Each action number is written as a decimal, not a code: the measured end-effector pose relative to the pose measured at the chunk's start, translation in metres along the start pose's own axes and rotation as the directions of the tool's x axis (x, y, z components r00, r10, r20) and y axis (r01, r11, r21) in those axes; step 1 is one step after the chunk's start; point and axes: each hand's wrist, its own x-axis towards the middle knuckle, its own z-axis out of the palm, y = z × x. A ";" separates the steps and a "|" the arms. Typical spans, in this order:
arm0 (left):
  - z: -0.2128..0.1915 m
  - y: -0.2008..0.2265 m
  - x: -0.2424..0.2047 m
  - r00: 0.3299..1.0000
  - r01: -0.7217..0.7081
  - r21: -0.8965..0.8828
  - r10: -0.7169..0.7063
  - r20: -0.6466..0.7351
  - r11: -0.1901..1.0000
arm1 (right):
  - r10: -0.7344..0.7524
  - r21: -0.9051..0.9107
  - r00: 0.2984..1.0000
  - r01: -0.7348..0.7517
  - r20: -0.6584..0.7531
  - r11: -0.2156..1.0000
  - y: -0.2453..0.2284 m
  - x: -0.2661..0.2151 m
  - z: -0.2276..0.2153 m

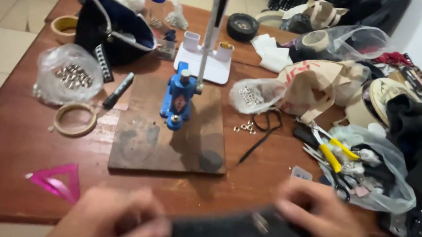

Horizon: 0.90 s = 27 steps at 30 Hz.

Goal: Installing metal grommets into black fabric using a manual hand-press machine.

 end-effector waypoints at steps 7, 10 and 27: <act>0.050 -0.121 0.055 0.896 0.407 0.150 -0.362 -0.256 0.901 | 0.075 -0.185 0.991 -0.096 -0.115 0.978 0.083 0.109 0.047; 0.063 -0.142 0.053 0.903 0.334 0.342 -0.193 -0.385 0.878 | -0.119 -0.452 0.954 -0.020 -0.275 0.892 0.086 0.130 0.041; 0.070 -0.143 0.035 0.904 0.224 0.417 -0.028 -0.427 0.881 | -0.641 -0.518 0.766 0.534 -0.039 0.669 0.042 0.195 0.081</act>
